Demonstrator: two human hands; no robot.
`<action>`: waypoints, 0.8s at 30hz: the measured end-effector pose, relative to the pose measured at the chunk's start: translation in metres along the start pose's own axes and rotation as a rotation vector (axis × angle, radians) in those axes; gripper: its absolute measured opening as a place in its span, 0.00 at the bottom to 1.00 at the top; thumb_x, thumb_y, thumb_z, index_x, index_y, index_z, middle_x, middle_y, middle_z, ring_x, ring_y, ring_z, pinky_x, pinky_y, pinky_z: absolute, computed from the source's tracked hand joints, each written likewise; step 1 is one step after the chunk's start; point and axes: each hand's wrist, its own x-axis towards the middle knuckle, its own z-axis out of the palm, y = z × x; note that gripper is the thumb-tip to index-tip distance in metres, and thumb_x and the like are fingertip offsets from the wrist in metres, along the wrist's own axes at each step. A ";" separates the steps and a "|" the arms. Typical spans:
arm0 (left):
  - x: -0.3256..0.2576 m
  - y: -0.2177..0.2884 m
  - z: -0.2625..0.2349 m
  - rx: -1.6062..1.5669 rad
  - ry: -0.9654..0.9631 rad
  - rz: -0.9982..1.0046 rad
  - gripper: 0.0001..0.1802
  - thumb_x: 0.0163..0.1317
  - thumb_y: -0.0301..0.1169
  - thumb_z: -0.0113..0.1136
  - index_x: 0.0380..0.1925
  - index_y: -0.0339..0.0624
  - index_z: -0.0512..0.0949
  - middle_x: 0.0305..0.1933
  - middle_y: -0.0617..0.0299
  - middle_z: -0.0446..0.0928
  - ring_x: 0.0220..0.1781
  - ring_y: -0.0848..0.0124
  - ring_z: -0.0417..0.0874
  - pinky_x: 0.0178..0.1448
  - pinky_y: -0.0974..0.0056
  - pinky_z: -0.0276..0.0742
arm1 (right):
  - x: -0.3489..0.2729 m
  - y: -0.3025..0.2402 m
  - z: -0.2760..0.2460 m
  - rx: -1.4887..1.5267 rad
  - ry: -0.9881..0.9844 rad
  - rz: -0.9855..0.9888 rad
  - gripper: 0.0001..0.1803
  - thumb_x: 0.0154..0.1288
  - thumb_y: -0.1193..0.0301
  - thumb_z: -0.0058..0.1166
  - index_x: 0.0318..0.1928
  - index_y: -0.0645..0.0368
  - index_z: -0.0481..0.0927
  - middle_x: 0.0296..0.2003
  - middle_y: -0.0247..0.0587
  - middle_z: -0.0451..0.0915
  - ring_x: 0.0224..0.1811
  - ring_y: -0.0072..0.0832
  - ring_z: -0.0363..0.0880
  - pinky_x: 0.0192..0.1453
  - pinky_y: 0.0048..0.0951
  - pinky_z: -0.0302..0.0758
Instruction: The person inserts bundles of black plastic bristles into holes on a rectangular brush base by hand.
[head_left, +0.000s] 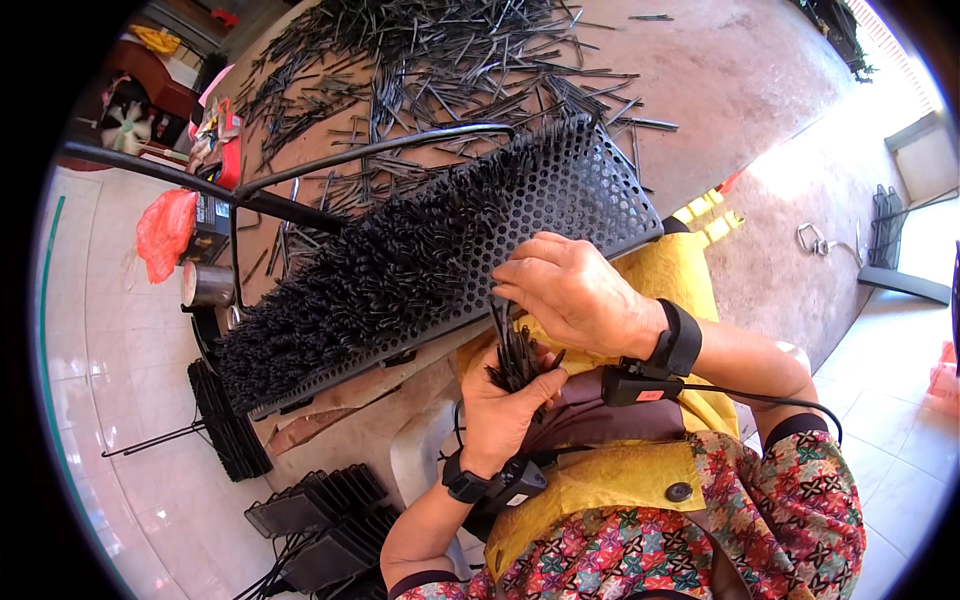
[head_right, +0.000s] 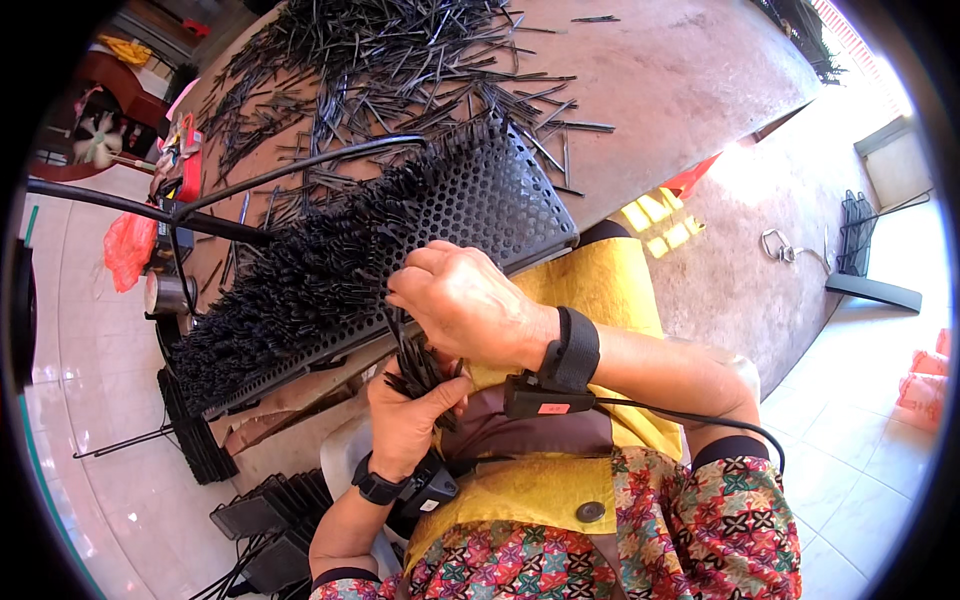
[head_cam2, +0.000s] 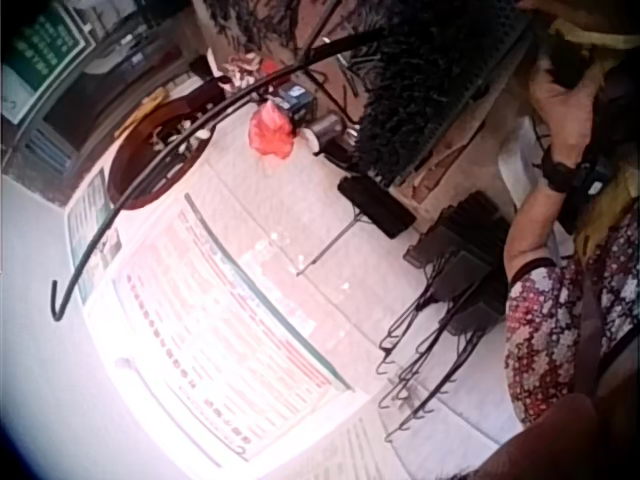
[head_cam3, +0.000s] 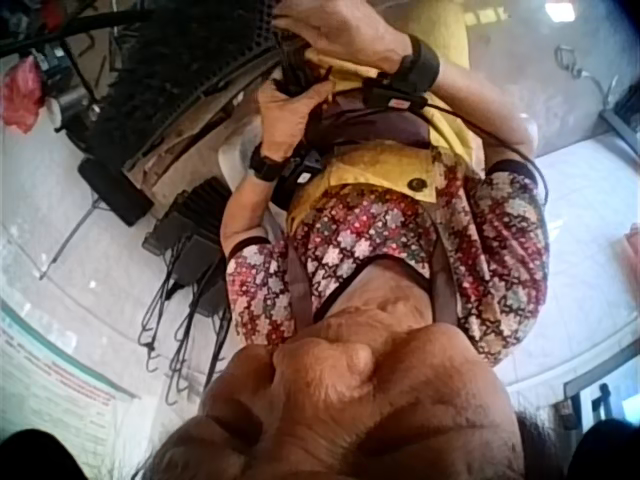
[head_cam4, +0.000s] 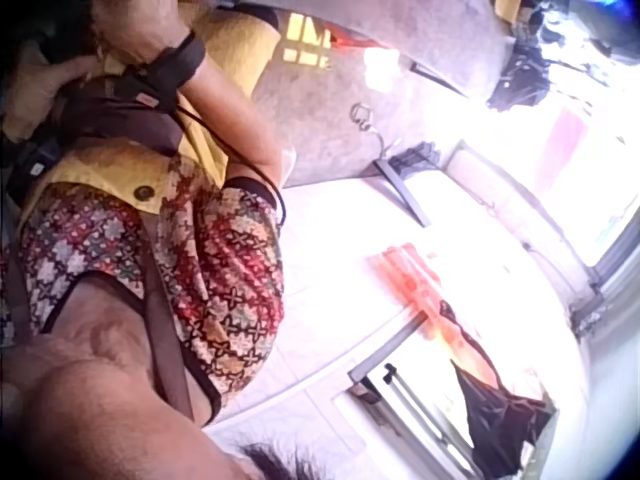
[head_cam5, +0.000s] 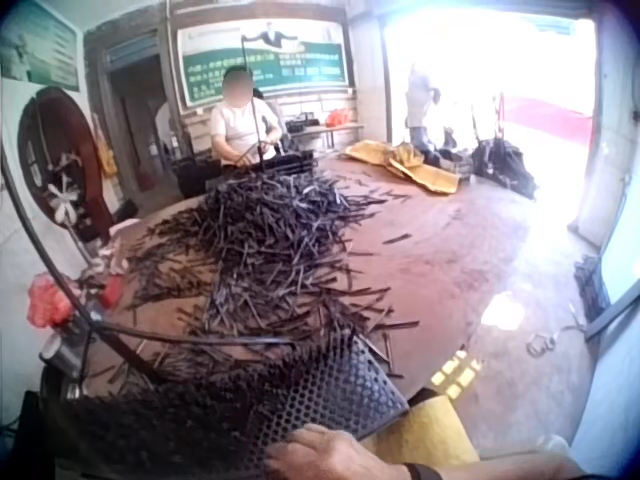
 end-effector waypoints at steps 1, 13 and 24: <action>0.000 0.000 -0.001 -0.009 0.000 -0.011 0.13 0.51 0.18 0.64 0.37 0.34 0.74 0.30 0.62 0.76 0.24 0.77 0.76 0.27 0.73 0.73 | -0.001 0.000 0.000 0.025 0.033 0.025 0.11 0.51 0.76 0.61 0.36 0.66 0.77 0.25 0.47 0.75 0.28 0.39 0.75 0.30 0.35 0.73; 0.003 -0.008 -0.003 -0.057 -0.005 -0.053 0.13 0.50 0.17 0.64 0.37 0.33 0.74 0.29 0.63 0.75 0.22 0.75 0.75 0.24 0.71 0.72 | 0.037 0.025 0.006 -0.266 -0.054 -0.046 0.08 0.53 0.75 0.57 0.33 0.65 0.74 0.21 0.46 0.75 0.25 0.44 0.76 0.26 0.38 0.72; 0.004 -0.003 -0.007 -0.104 -0.043 -0.058 0.13 0.51 0.18 0.63 0.37 0.33 0.74 0.28 0.62 0.75 0.22 0.75 0.75 0.25 0.71 0.71 | 0.022 -0.005 -0.018 0.173 -0.205 0.451 0.20 0.55 0.69 0.61 0.47 0.65 0.75 0.25 0.41 0.79 0.27 0.23 0.78 0.30 0.22 0.73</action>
